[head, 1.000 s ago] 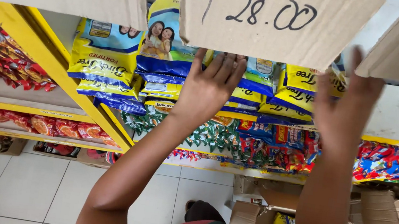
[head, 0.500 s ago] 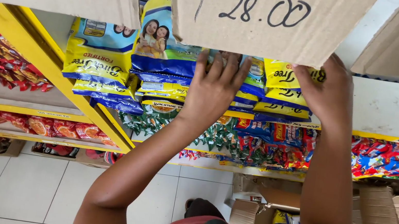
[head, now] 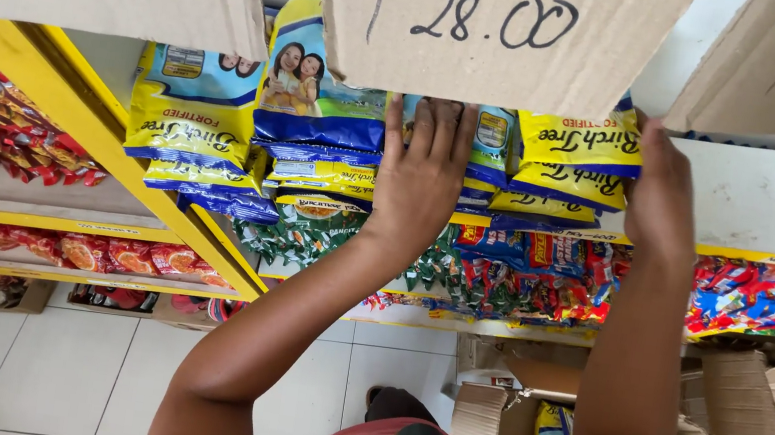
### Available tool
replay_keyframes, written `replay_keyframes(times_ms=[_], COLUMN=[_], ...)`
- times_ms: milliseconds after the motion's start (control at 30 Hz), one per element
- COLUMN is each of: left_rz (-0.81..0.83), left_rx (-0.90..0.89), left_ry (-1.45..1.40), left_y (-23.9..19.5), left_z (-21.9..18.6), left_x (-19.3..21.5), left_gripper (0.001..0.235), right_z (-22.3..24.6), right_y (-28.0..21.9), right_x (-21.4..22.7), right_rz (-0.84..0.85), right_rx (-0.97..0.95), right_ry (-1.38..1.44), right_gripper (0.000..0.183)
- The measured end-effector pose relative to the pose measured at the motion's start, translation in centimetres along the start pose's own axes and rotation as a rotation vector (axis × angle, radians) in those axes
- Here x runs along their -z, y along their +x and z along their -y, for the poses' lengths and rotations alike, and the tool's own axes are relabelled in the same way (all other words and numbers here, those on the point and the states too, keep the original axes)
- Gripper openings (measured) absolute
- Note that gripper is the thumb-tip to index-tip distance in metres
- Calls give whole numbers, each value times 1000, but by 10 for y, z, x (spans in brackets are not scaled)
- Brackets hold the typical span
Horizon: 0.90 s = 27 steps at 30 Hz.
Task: The person repeatedly takes yellow and blue packages of 'Birch Tree' biscuits from a cardboard box on the floor and places them onto a yellow store shelf. They arrange the packages in neat rows, stacking them horizontally and vertically to fill the available space.
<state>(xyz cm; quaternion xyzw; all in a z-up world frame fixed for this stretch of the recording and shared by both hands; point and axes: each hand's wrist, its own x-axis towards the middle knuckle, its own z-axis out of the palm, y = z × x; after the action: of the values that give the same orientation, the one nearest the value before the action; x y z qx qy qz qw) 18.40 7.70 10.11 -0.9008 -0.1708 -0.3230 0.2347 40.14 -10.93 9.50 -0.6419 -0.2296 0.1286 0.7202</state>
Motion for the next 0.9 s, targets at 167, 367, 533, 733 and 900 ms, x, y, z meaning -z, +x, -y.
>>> replay_keyframes(times_ms=[167, 367, 533, 733, 900], left_rz=[17, 18, 12, -11, -214], left_rx=[12, 45, 49, -8, -100], left_ry=[32, 26, -26, -89, -443], left_y=[-1, 0, -6, -17, -40], left_z=[-6, -9, 5, 19, 22], left_x=[-9, -9, 3, 26, 50], left_gripper=[56, 56, 56, 56, 54], right_z=[-1, -2, 0, 5, -9], right_y=[-6, -2, -1, -12, -40], right_x=[-17, -6, -8, -8, 3], right_rz=[5, 82, 81, -132, -160], right_rx=[201, 180, 144, 40, 478], right_ry=[-208, -168, -108, -196, -377], right_gripper=[53, 54, 56, 57, 29])
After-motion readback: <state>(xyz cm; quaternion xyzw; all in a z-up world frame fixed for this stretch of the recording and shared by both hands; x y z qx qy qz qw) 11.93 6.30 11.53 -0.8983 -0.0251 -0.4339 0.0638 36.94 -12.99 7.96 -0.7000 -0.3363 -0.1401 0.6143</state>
